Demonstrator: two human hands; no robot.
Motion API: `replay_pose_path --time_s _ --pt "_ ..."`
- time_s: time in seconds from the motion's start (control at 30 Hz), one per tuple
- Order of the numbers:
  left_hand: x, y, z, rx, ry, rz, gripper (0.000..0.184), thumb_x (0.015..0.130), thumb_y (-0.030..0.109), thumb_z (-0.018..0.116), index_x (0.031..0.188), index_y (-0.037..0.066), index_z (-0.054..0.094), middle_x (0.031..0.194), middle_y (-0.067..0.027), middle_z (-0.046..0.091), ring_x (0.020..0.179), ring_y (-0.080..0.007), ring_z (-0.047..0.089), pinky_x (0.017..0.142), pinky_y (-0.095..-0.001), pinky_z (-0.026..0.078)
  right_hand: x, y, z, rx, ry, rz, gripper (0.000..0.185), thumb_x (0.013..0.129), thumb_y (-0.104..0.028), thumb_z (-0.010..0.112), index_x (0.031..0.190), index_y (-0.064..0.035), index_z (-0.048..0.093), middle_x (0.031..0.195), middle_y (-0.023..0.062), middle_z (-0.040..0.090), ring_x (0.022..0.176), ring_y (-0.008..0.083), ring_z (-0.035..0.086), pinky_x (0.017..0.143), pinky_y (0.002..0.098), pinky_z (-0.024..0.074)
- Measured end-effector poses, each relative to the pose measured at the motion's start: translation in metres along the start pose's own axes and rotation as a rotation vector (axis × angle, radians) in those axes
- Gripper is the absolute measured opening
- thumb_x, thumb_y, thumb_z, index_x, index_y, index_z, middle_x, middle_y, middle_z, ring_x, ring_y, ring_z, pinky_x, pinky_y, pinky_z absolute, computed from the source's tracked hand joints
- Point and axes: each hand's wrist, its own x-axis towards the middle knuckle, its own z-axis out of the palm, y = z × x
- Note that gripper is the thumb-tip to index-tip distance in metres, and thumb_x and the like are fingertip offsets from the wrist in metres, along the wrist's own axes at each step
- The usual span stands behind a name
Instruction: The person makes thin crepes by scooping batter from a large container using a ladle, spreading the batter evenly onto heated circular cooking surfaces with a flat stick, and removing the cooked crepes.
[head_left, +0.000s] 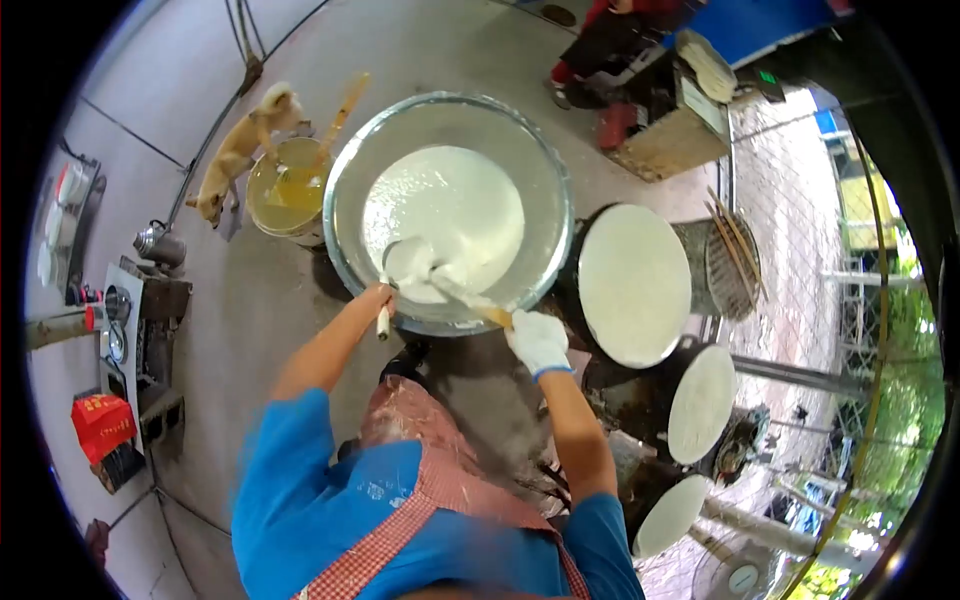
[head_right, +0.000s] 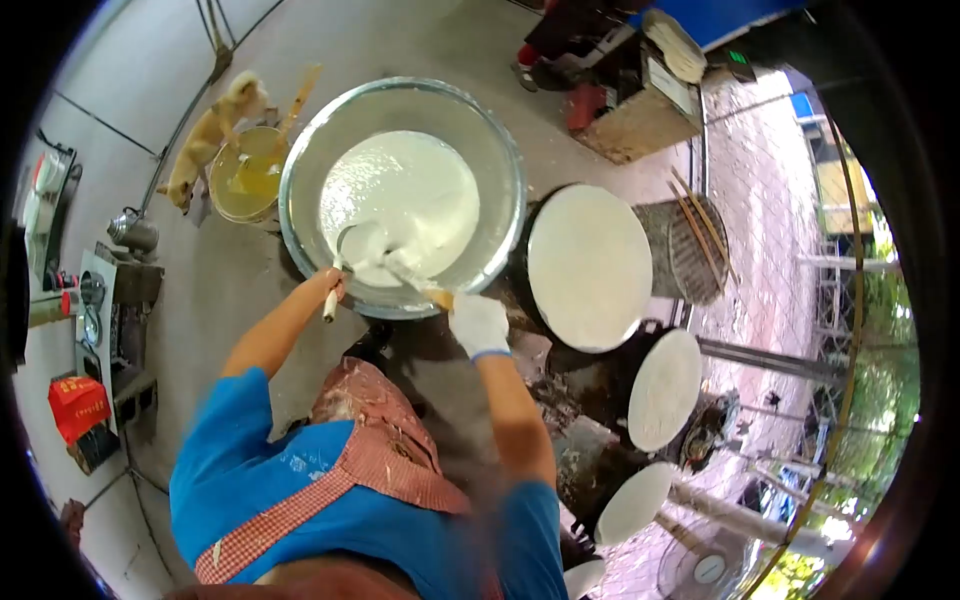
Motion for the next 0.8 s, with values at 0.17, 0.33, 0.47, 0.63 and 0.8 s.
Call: replay_pose_path --time_s 0.17,0.33,0.47,0.63,0.8 --pt "0.024 0.015 0.006 -0.079 0.02 -0.107 0.013 0.089 0.019 0.048 0.094 0.007 0.049 0.057 0.0008 0.042 0.043 -0.0087 0.04 0.035 -0.0218 0.032 0.007 0.006 0.029 0.107 -0.039 0.134 0.033 0.082 -0.039 0.055 0.086 -0.0062 0.06 0.08 0.0159 0.064 0.079 0.0333 0.062 0.07 0.0447 0.048" --pt "0.027 0.017 0.022 -0.159 -0.001 -0.134 0.014 0.09 0.023 0.049 0.093 0.01 0.047 0.056 0.0021 0.039 0.042 -0.0072 0.036 0.033 -0.0205 0.029 0.006 0.013 0.03 0.306 0.051 0.193 0.038 0.08 -0.044 0.056 0.084 -0.0069 0.061 0.077 0.0159 0.064 0.076 0.0346 0.062 0.07 0.0453 0.048" --pt "0.004 0.014 0.062 -0.244 -0.047 -0.129 0.015 0.09 0.026 0.05 0.092 0.011 0.046 0.055 0.0032 0.036 0.041 -0.0061 0.033 0.032 -0.0195 0.026 -0.023 0.016 0.081 0.348 -0.06 0.278 0.045 0.08 -0.047 0.055 0.099 -0.0074 0.062 0.088 0.0204 0.064 0.084 0.0369 0.062 0.076 0.0443 0.0479" --pt "-0.124 0.026 0.154 -0.327 -0.116 0.005 0.017 0.091 0.029 0.051 0.09 0.014 0.044 0.054 0.0045 0.033 0.039 -0.0046 0.029 0.03 -0.0183 0.022 -0.101 0.018 0.06 0.463 0.215 0.3 0.043 0.083 -0.046 0.053 0.104 -0.0094 0.06 0.085 0.0199 0.064 0.081 0.0373 0.061 0.072 0.0453 0.0474" --pt "-0.315 0.032 0.251 -0.155 -0.272 0.362 0.021 0.092 0.036 0.05 0.09 0.017 0.041 0.053 0.0068 0.025 0.04 -0.0013 0.023 0.028 -0.0155 0.016 -0.141 0.041 0.008 0.533 0.719 0.097 0.038 0.083 -0.038 0.058 0.108 -0.0093 0.06 0.085 0.0189 0.064 0.078 0.0359 0.062 0.07 0.0425 0.0486"
